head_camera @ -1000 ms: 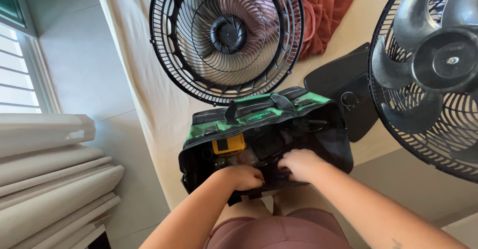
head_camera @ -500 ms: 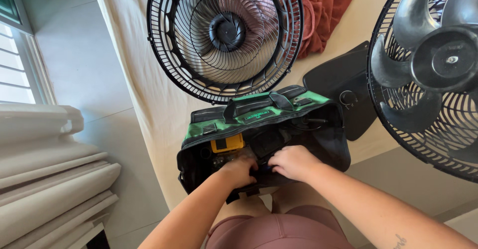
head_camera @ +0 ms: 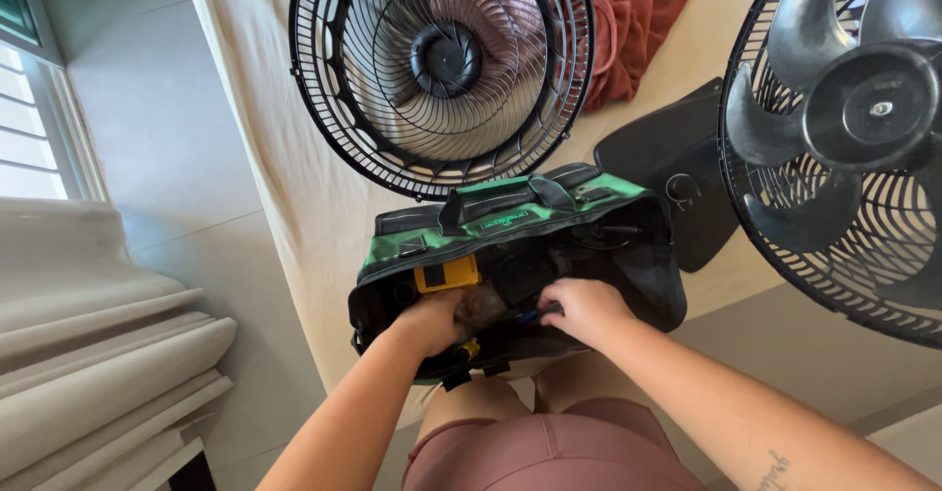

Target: The person opens a green tool bag and selects a yellow screwdriver, then uses it to loosen a screw on the fan blade hub. They then retrieve a wrench from the bag and use it to further loosen the screw on the fan blade hub.

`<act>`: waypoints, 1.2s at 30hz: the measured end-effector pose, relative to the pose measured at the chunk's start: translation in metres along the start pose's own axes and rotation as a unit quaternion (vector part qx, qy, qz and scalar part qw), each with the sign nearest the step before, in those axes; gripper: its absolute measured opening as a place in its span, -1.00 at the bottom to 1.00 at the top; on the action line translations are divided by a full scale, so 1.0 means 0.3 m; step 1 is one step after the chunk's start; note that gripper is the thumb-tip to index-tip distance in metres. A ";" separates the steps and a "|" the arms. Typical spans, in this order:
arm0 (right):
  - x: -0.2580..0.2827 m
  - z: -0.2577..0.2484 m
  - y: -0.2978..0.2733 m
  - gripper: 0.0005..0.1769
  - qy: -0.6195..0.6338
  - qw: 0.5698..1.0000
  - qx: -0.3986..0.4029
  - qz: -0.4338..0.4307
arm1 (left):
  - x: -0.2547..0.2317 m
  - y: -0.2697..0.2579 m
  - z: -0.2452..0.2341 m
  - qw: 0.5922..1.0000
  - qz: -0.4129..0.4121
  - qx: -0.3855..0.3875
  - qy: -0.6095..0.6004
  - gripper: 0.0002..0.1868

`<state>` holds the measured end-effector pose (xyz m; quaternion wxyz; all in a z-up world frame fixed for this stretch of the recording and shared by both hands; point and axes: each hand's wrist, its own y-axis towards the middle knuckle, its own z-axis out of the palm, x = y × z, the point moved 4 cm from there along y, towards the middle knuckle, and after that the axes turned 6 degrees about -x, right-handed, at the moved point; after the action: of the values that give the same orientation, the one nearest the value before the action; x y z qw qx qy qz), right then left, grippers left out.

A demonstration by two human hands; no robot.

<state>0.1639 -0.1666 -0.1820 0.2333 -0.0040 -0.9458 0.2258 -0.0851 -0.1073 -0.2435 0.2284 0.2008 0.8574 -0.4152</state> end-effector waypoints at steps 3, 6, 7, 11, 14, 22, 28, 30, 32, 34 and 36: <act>-0.039 0.024 -0.001 -0.74 -0.031 0.998 0.057 0.025 | 0.028 -0.012 0.000 0.994 0.024 0.065 0.086 -0.34; -0.061 0.037 0.000 -0.75 -0.031 0.993 0.100 0.056 | 0.045 -0.026 0.020 0.971 0.017 0.146 0.190 -0.45; -0.064 0.041 0.000 -0.74 -0.033 0.991 0.114 0.056 | 0.036 -0.033 0.030 0.973 0.005 0.126 0.195 -0.47; -0.067 0.056 -0.001 -0.72 -0.033 0.986 0.159 0.048 | 0.015 -0.049 0.050 0.984 -0.029 0.058 0.168 -0.64; -0.077 0.055 -0.013 -0.70 -0.010 0.987 0.157 0.040 | 0.025 -0.048 0.062 0.988 -0.018 0.036 0.151 -0.58; -0.027 0.055 -0.034 -0.75 -0.039 0.994 0.097 -0.030 | 0.063 -0.031 0.083 0.994 0.024 -0.022 0.106 -0.86; 0.053 0.001 -0.036 -0.80 0.010 0.992 0.021 -0.127 | 0.008 -0.109 -0.032 0.999 0.004 -0.025 0.030 -0.77; 0.086 -0.033 -0.034 -0.76 0.051 0.990 0.001 -0.131 | -0.018 -0.144 -0.080 0.999 -0.001 -0.023 -0.023 -0.73; 0.125 -0.062 -0.030 -0.71 0.114 0.986 -0.020 -0.118 | -0.037 -0.176 -0.118 0.995 -0.006 -0.007 -0.100 -0.70; 0.177 -0.078 -0.020 -0.51 0.220 0.965 -0.035 -0.139 | -0.063 -0.195 -0.149 0.971 0.009 0.004 -0.238 -0.73; 0.228 -0.076 0.004 -0.40 0.305 0.939 -0.009 -0.160 | -0.091 -0.203 -0.197 0.923 0.045 0.010 -0.383 -0.79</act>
<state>0.1129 -0.1481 -0.1344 0.5432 0.0763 -0.8197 0.1650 -0.1086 -0.0991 -0.1580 0.5556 0.0671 0.6907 -0.4580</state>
